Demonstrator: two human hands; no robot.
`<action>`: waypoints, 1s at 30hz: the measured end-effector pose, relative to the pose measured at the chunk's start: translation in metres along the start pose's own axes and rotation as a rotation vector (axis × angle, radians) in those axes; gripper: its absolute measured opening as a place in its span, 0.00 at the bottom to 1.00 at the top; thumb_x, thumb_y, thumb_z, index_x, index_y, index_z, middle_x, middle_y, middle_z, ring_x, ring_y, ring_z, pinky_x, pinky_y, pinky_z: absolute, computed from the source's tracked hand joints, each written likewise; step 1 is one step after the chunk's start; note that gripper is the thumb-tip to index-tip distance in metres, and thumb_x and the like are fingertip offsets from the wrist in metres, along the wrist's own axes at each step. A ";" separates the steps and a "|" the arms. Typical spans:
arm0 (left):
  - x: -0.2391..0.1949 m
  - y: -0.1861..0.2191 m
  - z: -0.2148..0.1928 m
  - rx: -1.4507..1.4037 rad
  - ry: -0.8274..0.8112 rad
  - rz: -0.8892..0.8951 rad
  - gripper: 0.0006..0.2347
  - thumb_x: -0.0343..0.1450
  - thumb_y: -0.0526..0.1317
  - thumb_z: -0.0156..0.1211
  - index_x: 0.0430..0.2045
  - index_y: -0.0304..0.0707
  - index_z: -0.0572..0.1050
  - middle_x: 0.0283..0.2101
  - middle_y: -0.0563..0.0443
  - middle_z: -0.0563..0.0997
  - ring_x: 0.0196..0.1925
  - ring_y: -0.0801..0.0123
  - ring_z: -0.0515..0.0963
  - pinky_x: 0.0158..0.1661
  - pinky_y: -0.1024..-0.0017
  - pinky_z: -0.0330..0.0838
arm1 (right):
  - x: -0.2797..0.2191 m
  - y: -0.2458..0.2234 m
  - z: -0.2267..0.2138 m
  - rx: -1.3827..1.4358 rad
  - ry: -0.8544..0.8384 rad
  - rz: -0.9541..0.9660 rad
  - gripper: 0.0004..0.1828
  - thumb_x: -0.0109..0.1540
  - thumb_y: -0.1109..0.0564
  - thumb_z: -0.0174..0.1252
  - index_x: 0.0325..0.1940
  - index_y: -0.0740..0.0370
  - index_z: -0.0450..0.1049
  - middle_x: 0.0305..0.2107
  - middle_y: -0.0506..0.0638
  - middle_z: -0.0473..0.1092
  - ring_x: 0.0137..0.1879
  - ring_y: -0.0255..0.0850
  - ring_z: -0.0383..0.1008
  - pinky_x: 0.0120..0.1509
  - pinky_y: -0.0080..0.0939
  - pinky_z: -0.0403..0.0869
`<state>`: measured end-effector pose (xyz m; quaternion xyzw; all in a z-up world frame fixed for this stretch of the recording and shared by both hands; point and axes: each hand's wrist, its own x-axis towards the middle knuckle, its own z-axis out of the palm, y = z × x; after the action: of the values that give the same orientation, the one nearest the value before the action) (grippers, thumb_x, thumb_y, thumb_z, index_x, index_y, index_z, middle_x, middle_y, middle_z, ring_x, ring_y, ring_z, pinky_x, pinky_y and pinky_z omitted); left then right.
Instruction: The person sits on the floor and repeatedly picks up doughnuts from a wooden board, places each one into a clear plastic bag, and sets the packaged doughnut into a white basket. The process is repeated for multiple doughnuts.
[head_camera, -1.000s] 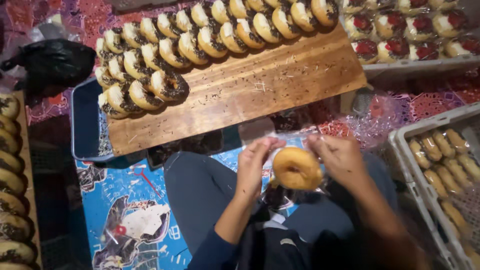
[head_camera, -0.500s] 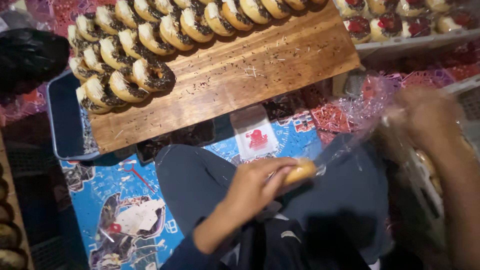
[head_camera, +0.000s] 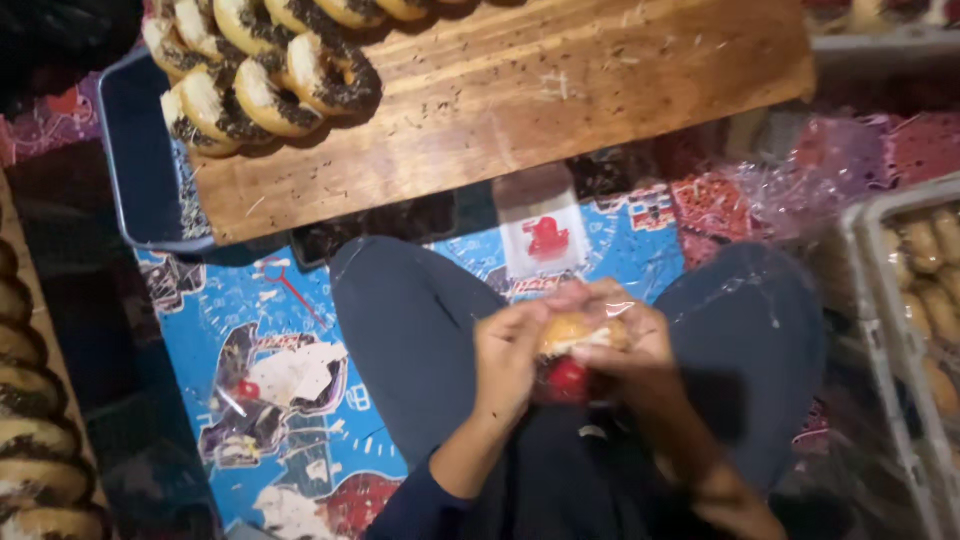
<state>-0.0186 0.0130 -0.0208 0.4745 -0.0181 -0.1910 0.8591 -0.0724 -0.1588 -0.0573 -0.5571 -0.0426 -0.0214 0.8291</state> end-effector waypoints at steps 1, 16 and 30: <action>-0.004 -0.007 -0.011 -0.015 0.181 -0.002 0.14 0.79 0.41 0.56 0.39 0.24 0.83 0.49 0.36 0.85 0.52 0.58 0.83 0.57 0.66 0.75 | 0.009 0.010 0.009 0.058 0.074 0.091 0.17 0.65 0.55 0.62 0.54 0.66 0.75 0.49 0.50 0.74 0.58 0.39 0.74 0.64 0.39 0.72; -0.100 -0.047 -0.175 1.324 0.611 0.260 0.05 0.73 0.34 0.64 0.31 0.30 0.76 0.31 0.41 0.81 0.32 0.57 0.81 0.35 0.66 0.72 | 0.000 0.177 0.061 -0.540 0.173 0.165 0.09 0.67 0.59 0.62 0.39 0.68 0.82 0.36 0.50 0.76 0.47 0.35 0.73 0.54 0.34 0.72; -0.006 -0.079 -0.183 0.373 0.201 -0.309 0.16 0.72 0.38 0.58 0.55 0.35 0.71 0.45 0.48 0.85 0.35 0.78 0.81 0.38 0.77 0.76 | 0.052 0.187 -0.074 0.208 0.279 0.598 0.24 0.61 0.63 0.63 0.60 0.63 0.67 0.47 0.52 0.75 0.51 0.41 0.78 0.50 0.38 0.78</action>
<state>-0.0097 0.1250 -0.1853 0.6383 0.1052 -0.2651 0.7150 -0.0020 -0.1561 -0.2528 -0.4491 0.2347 0.1510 0.8488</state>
